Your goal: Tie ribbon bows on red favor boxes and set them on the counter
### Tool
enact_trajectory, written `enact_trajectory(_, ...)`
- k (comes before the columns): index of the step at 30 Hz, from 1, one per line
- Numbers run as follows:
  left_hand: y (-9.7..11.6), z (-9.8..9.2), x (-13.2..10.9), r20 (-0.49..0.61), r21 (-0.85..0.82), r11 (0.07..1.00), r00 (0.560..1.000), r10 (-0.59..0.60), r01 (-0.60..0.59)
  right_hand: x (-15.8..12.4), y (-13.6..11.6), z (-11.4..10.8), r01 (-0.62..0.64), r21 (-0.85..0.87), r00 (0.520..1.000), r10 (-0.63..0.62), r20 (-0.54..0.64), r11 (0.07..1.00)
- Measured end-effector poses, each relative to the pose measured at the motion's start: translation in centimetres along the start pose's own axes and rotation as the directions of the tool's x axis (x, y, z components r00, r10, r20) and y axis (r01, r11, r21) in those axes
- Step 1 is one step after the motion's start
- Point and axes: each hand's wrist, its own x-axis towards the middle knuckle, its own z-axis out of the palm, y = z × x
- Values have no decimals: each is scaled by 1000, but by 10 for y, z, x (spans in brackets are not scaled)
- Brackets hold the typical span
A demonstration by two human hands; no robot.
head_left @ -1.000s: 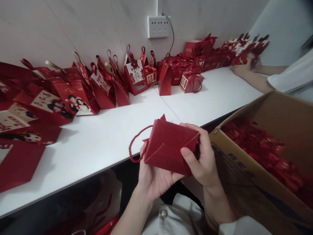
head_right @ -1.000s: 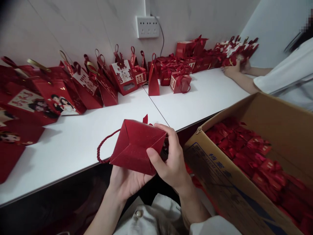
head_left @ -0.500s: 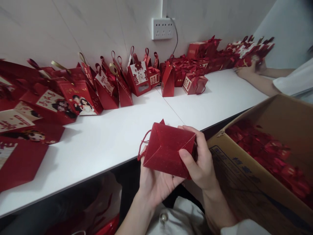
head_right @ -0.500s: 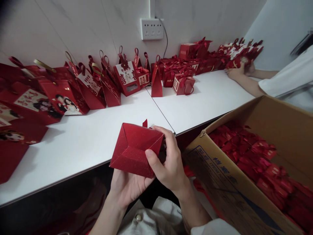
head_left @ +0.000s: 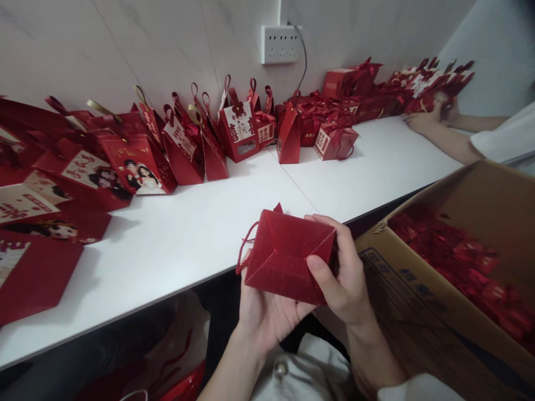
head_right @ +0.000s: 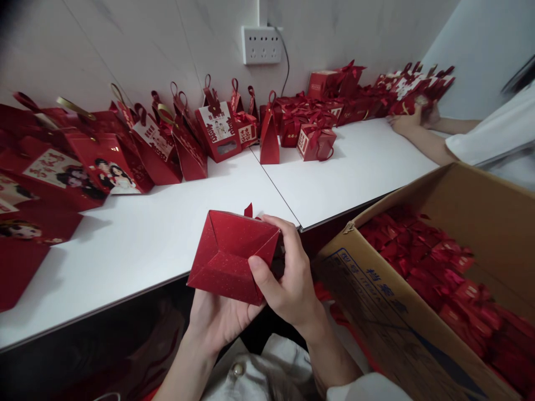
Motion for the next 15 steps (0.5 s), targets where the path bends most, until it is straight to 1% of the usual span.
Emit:
enact_trajectory(6, -1, 0, 0, -21, 45, 999, 1000, 10, -9, -1, 0, 0, 0, 3, 1000, 0, 0, 1000)
enact_trajectory(11, -1, 0, 0, 9, -7, 1000, 1000, 7, -7, -1, 0, 0, 6, 8, 1000, -6, 8, 1000)
enact_trajectory(15, -1, 0, -1, 16, -1, 1000, 1000, 11, -11, -1, -1, 0, 4, -3, 1000, -3, 8, 1000)
